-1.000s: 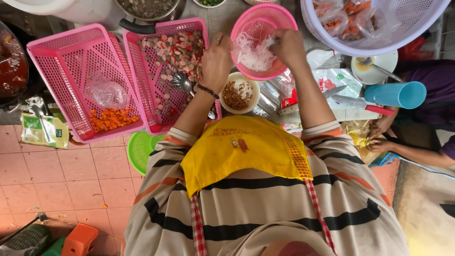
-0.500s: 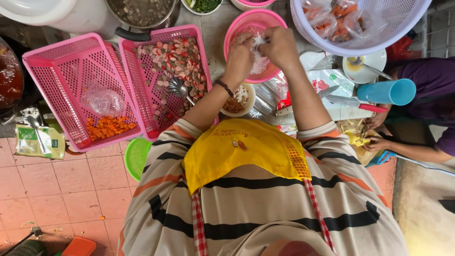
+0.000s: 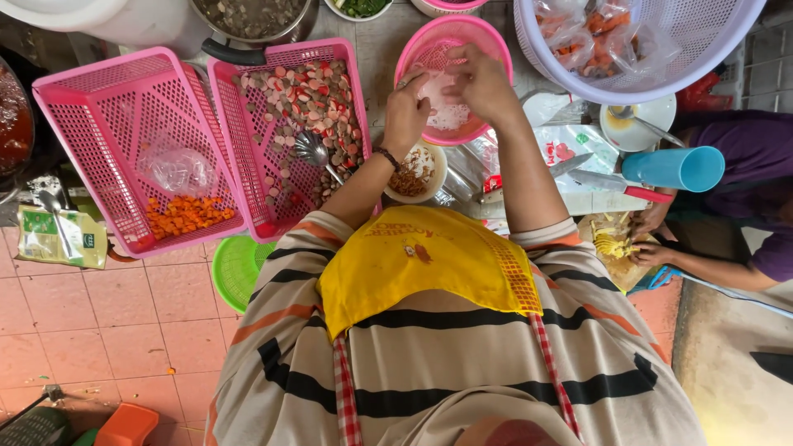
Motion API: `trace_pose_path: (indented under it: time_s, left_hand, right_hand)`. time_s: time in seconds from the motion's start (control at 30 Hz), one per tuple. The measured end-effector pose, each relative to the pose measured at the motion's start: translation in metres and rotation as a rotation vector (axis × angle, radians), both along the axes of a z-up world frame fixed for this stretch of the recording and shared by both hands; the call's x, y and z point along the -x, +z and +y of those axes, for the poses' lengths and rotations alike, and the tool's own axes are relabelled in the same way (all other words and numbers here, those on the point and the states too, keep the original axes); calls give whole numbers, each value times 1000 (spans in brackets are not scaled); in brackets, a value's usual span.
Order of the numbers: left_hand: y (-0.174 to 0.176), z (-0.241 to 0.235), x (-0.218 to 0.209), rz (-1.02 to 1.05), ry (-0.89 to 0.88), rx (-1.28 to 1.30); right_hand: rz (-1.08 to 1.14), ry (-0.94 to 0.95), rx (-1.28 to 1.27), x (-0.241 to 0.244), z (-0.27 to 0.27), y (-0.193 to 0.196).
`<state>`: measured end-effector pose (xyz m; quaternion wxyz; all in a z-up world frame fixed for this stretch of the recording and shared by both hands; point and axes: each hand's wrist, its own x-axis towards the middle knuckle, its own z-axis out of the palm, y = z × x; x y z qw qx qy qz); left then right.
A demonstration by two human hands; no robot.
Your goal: Preparing and packing various food ingredients like noodles and vegetables into small plastic bags.
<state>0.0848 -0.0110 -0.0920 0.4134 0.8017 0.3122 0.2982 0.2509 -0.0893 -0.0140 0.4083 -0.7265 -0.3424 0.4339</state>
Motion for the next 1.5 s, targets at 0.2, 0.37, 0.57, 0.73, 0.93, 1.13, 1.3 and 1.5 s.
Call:
trace_pose_path:
  time_s: [0.2,0.37,0.57,0.73,0.93,1.13,1.3,1.5]
  left_hand:
    - [15,10,5,-219,-104,470]
    - [23,18,10,-305,-202,468]
    - [3,24,5,-113,-176,444]
    - [-23,44,2,-337,-219,693]
    - [24,55,10,-255,-217,768]
    - [64,75,25,-191,-110,670]
    - [94,90,31,-100,-86,402]
    - [86,117,30,-102,-50,356]
  right_hand:
    - [-500,179,-101,-9,-4,-13]
    - [-569,214,53,-2,-3,-34]
    - [-124,-11,-39,9,8,7]
    - [-101,-81,-153,4,10,24]
    - [-347,34,-149,-11,23,-35]
    - [-1063,-161,-230,-59,80,-78]
    - [-1199,-57,171,-101,138,-113]
    - [-1061,-34,347,-116,163,-114]
